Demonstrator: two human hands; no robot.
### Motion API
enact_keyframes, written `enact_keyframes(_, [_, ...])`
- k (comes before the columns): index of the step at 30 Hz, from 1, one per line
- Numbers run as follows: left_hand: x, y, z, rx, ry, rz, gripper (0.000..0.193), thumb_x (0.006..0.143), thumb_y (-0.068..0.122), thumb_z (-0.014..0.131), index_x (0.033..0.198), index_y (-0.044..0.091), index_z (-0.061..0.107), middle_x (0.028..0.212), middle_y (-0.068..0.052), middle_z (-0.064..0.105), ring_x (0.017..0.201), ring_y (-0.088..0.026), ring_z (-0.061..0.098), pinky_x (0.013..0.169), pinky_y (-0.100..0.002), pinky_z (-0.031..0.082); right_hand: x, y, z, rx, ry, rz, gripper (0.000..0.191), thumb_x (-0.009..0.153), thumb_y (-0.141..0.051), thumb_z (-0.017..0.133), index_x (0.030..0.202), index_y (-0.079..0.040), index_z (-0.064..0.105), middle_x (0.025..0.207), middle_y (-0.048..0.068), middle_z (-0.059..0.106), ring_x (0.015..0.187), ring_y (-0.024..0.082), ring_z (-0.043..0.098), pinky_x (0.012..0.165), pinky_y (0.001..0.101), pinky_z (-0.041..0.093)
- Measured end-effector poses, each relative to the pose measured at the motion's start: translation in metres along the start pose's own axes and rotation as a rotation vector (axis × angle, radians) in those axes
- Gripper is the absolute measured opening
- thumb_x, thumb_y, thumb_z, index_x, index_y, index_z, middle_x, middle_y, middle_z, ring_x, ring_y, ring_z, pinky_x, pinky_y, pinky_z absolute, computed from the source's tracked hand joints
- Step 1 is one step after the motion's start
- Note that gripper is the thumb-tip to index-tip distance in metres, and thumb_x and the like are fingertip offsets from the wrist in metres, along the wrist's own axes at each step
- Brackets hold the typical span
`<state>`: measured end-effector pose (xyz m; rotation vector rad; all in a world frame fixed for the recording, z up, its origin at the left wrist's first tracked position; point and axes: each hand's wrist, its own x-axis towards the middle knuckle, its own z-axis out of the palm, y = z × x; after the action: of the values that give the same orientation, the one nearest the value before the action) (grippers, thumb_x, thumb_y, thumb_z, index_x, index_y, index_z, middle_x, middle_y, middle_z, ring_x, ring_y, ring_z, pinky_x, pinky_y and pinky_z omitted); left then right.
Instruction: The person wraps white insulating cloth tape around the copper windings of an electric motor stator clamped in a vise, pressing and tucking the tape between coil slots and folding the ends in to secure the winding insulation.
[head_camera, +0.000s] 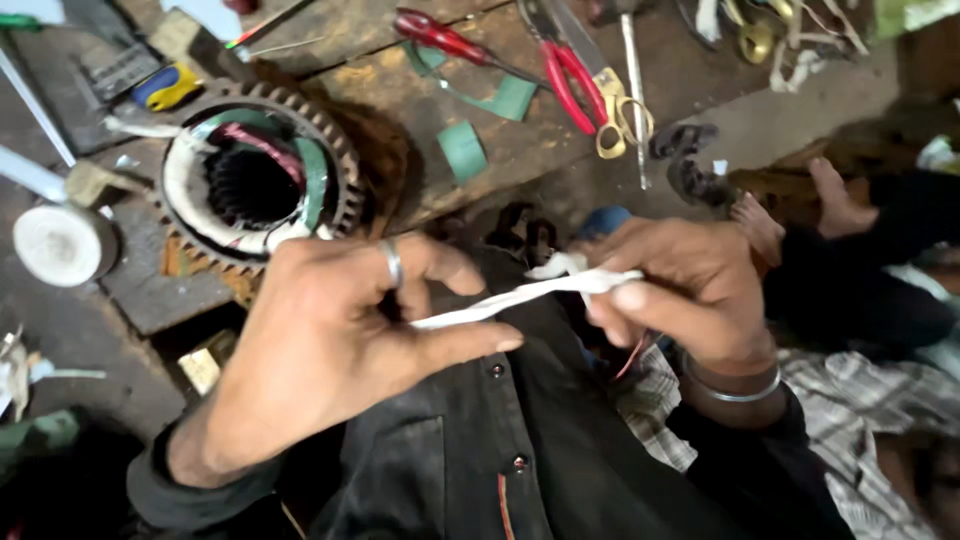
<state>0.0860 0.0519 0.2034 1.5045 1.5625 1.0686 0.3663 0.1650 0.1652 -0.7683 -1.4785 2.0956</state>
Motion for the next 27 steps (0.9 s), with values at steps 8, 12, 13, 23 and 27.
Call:
enact_keyframes(8, [-0.03, 0.013, -0.005, 0.02, 0.217, -0.139, 0.023, 0.09, 0.027, 0.086, 0.095, 0.007, 0.075, 0.055, 0.004, 0.047, 0.049, -0.002, 0.045, 0.044, -0.023, 0.034, 0.074, 0.002, 0.011, -0.671, -0.796, -0.077, 0.018, 0.094, -0.006, 0.069, 0.11, 0.0, 0.073, 0.095, 0.013, 0.08, 0.086, 0.02, 0.078, 0.07, 0.0349, 0.062])
enact_keyframes(12, [-0.032, 0.017, 0.001, -0.055, 0.368, -0.138, 0.02, 0.107, 0.025, 0.076, 0.1, 0.006, 0.072, 0.057, 0.004, 0.044, 0.053, -0.001, 0.04, 0.048, -0.021, 0.032, 0.088, -0.01, 0.019, -0.123, -1.318, 0.137, 0.011, 0.101, -0.007, 0.061, 0.111, -0.001, 0.062, 0.091, 0.013, 0.075, 0.085, 0.024, 0.076, 0.073, 0.0391, 0.061])
enact_keyframes(13, [-0.032, 0.02, 0.003, -0.069, 0.394, -0.14, 0.021, 0.107, 0.025, 0.075, 0.1, 0.006, 0.072, 0.057, 0.004, 0.044, 0.053, -0.001, 0.04, 0.048, -0.021, 0.032, 0.087, -0.016, 0.023, 0.059, -1.38, 0.185, 0.008, 0.104, -0.006, 0.058, 0.111, -0.002, 0.058, 0.091, 0.015, 0.072, 0.085, 0.026, 0.074, 0.074, 0.0401, 0.061])
enact_keyframes(23, [-0.022, 0.042, -0.004, -0.211, 0.247, 0.06, 0.028, 0.099, 0.034, 0.064, 0.105, 0.007, 0.068, 0.074, 0.005, 0.058, 0.064, -0.002, 0.059, 0.057, -0.021, 0.046, 0.059, -0.01, 0.038, 0.567, -0.648, 0.232, 0.03, 0.095, -0.007, 0.074, 0.115, -0.008, 0.052, 0.079, 0.011, 0.065, 0.068, 0.02, 0.066, 0.061, 0.0351, 0.052])
enact_keyframes(27, [-0.017, 0.041, -0.007, -0.06, 0.121, 0.139, 0.039, 0.086, 0.041, 0.08, 0.095, 0.005, 0.069, 0.056, 0.0, 0.051, 0.048, -0.007, 0.052, 0.044, -0.025, 0.04, 0.05, -0.011, 0.023, 0.62, -0.753, 0.312, 0.014, 0.099, -0.006, 0.071, 0.105, -0.008, 0.058, 0.09, 0.015, 0.066, 0.081, 0.024, 0.067, 0.072, 0.0396, 0.053])
